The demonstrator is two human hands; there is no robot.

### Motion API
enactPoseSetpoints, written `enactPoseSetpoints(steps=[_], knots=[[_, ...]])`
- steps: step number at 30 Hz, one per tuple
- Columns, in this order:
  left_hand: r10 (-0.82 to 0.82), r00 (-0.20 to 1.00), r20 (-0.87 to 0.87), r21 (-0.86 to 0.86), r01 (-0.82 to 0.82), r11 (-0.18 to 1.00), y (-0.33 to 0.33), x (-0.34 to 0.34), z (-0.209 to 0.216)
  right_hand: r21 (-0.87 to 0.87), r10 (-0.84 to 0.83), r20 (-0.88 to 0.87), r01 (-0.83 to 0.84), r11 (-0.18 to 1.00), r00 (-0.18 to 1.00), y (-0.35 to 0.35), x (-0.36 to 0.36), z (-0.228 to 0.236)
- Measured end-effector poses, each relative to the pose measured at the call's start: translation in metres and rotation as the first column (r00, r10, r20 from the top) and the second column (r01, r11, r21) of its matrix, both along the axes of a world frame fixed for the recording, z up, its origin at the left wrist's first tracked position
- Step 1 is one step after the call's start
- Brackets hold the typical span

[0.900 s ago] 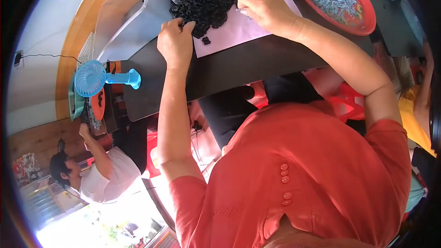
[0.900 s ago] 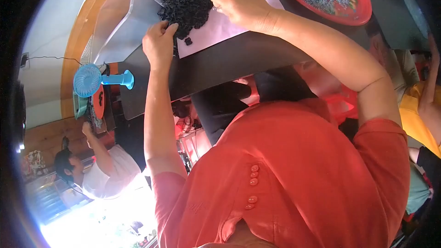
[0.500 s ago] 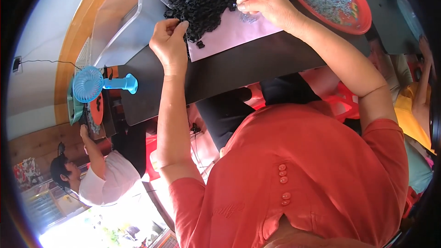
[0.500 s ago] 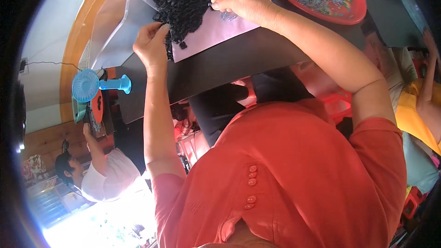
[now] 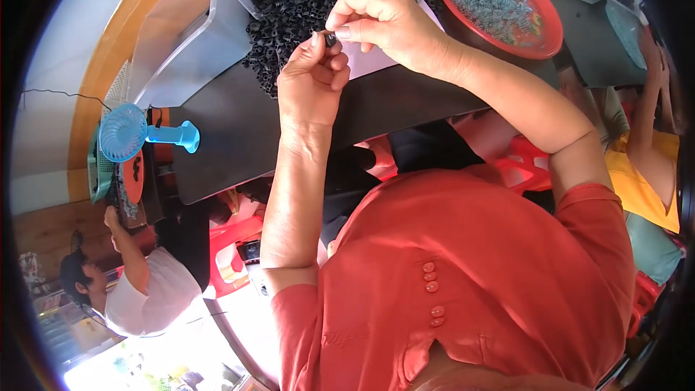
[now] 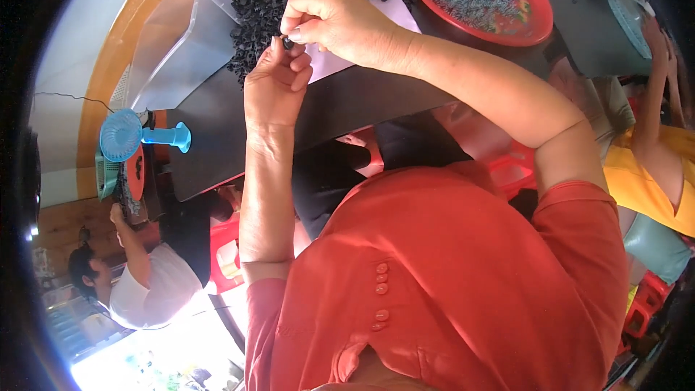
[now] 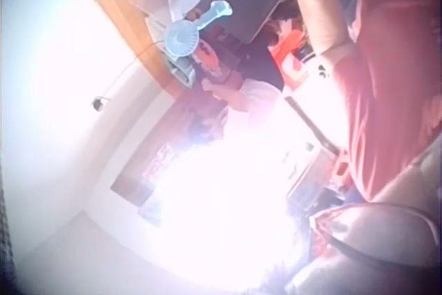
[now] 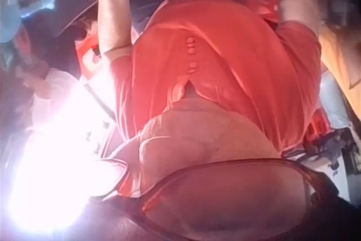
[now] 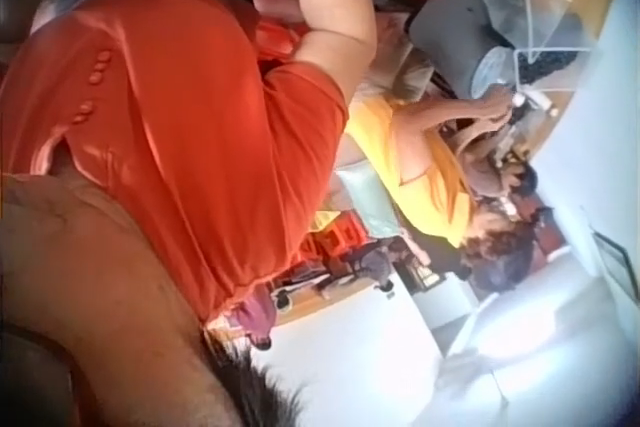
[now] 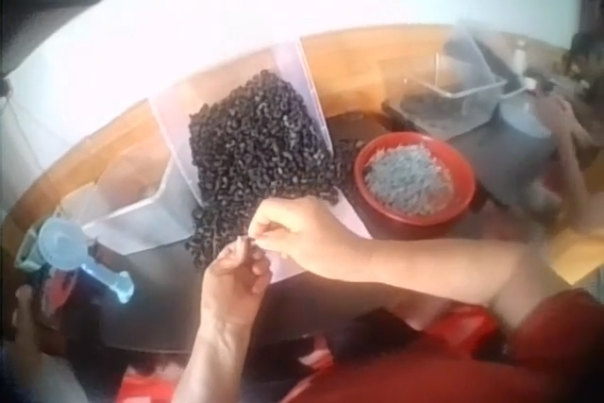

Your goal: Assembling small black plastic components by hand at a workbench.

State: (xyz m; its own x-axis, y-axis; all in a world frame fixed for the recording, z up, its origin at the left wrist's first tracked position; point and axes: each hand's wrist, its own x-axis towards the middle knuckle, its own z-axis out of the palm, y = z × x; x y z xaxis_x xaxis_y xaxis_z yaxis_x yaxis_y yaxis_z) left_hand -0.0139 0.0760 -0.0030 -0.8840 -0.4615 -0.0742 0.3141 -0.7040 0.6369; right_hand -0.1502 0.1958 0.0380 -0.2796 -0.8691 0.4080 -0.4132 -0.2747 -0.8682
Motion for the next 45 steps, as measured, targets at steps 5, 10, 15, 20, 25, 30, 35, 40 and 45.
enactPoseSetpoints(steps=[5,10,15,20,25,30,35,40,45], knots=[[0.162,0.984,0.070,-0.107,-0.155,0.982,0.017,0.004,0.011,-0.006,-0.042,0.030,0.042,0.999,0.999,0.004,0.007,-0.003],[0.351,0.921,0.166,-0.251,-0.305,0.919,0.030,0.012,0.020,0.023,-0.033,0.071,0.031,0.999,0.997,0.004,0.011,-0.012],[0.507,0.851,0.137,-0.543,-0.364,0.757,0.033,0.017,0.011,0.016,0.013,0.142,-0.016,1.000,0.990,-0.003,0.009,-0.014],[0.494,0.854,0.165,-0.589,-0.317,0.744,0.030,0.019,0.004,0.078,0.052,0.176,-0.066,0.995,0.983,-0.011,0.012,-0.013],[0.523,0.841,0.135,-0.691,-0.299,0.658,0.034,0.021,0.007,0.168,0.045,0.120,-0.065,0.984,0.992,-0.012,0.011,-0.010],[0.517,0.841,0.160,-0.747,-0.240,0.621,0.033,0.026,0.001,0.271,0.090,0.081,-0.109,0.956,0.993,-0.012,0.012,-0.001],[0.506,0.849,0.156,-0.736,-0.242,0.633,0.041,0.033,-0.005,0.270,0.121,0.187,-0.169,0.948,0.975,-0.008,0.018,-0.006],[0.481,0.863,0.152,-0.723,-0.235,0.650,0.044,0.041,-0.008,0.212,0.127,0.087,-0.143,0.967,0.988,-0.005,0.028,-0.006],[0.467,0.869,0.162,-0.709,-0.227,0.668,0.047,0.052,-0.011,0.292,0.141,0.209,-0.199,0.936,0.968,-0.005,0.038,-0.011]])
